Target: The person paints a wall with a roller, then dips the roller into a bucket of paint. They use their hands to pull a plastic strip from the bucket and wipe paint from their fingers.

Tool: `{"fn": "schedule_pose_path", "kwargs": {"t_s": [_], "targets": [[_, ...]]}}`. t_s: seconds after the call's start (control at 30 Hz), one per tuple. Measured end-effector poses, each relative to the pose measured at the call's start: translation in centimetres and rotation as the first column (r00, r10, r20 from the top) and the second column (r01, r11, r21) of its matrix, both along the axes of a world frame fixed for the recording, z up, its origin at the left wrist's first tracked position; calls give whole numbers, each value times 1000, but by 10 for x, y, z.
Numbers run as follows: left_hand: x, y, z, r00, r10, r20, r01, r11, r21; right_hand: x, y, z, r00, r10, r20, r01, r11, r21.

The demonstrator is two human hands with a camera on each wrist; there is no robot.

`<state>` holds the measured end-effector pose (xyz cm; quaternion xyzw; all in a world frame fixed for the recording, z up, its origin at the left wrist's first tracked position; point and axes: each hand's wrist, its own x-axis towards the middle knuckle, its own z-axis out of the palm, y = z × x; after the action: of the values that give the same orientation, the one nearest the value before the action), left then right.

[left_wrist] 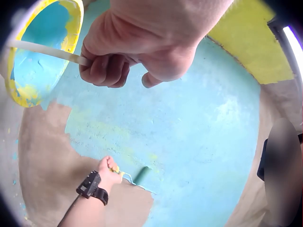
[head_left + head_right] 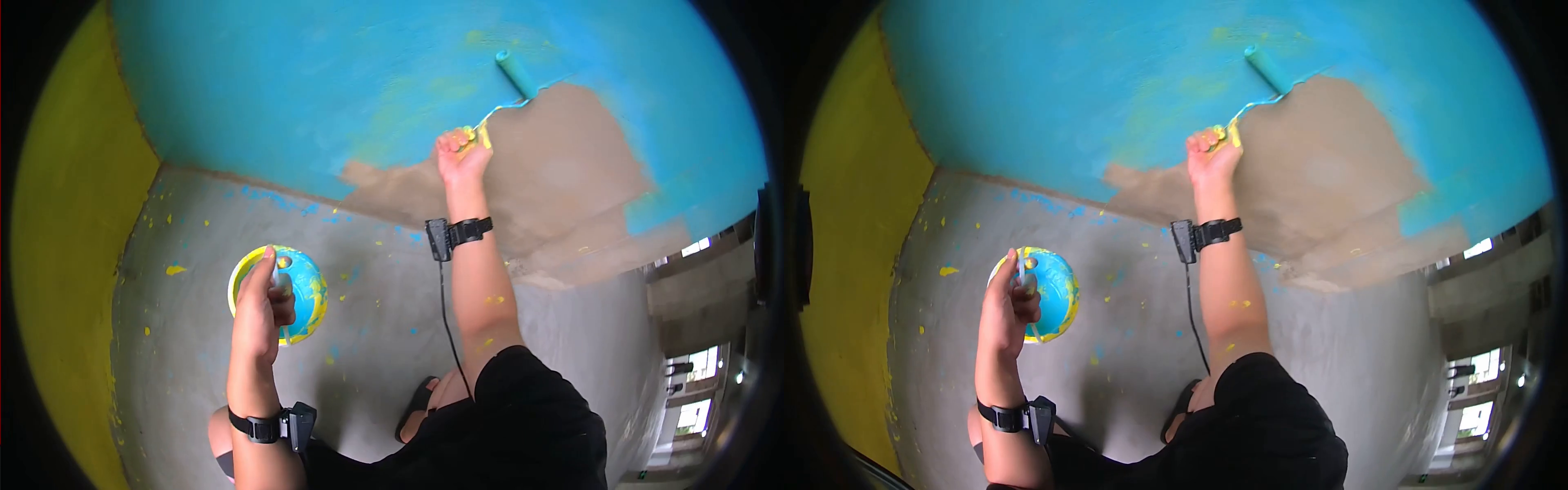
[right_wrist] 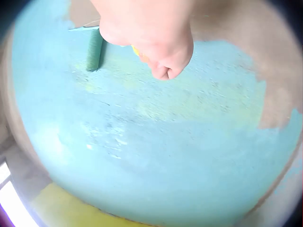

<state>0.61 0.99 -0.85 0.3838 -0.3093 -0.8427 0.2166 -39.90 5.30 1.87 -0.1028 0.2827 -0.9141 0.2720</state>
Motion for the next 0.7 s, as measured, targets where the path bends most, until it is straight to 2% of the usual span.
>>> {"fn": "schedule_pose_path", "kwargs": {"t_s": [0.07,0.1,0.13,0.2,0.27,0.33,0.4,0.47,0.53,0.6,0.67,0.7], "targets": [[1,4,0,1000,18,-13,-18,1000,0,-15,16,21,998,-17,-68,16,1000,-5],[10,14,-6,999,32,19,-33,999,35,-16,30,12,994,-19,-108,26,998,59],[11,12,-7,1000,21,10,-22,1000,18,-19,33,7,993,-32,-116,37,998,41],[10,6,-6,999,38,-8,-38,999,-19,-20,35,-7,958,-192,-212,243,937,250],[12,8,-3,999,34,15,-34,999,-38,-12,45,-44,927,-247,-283,346,858,380],[16,4,-2,1000,7,26,-7,1000,-20,0,50,-91,945,-230,-231,314,830,461],[17,0,-1,1000,10,19,-10,1000,-14,17,49,-134,970,-205,-131,242,848,471],[16,-2,5,999,-12,36,13,999,-29,38,46,-156,979,-204,-16,185,849,495],[13,-7,2,999,-37,15,38,999,-32,42,49,-170,985,-175,5,153,875,460],[12,-7,0,999,-16,37,17,1000,-10,40,50,-167,989,-148,21,125,897,425],[11,-5,-5,1000,-14,22,14,1000,-13,33,48,-133,957,-283,-55,275,835,476],[9,-4,-5,1000,-9,11,9,1000,-12,23,48,-115,955,-290,-63,284,835,472]]}}
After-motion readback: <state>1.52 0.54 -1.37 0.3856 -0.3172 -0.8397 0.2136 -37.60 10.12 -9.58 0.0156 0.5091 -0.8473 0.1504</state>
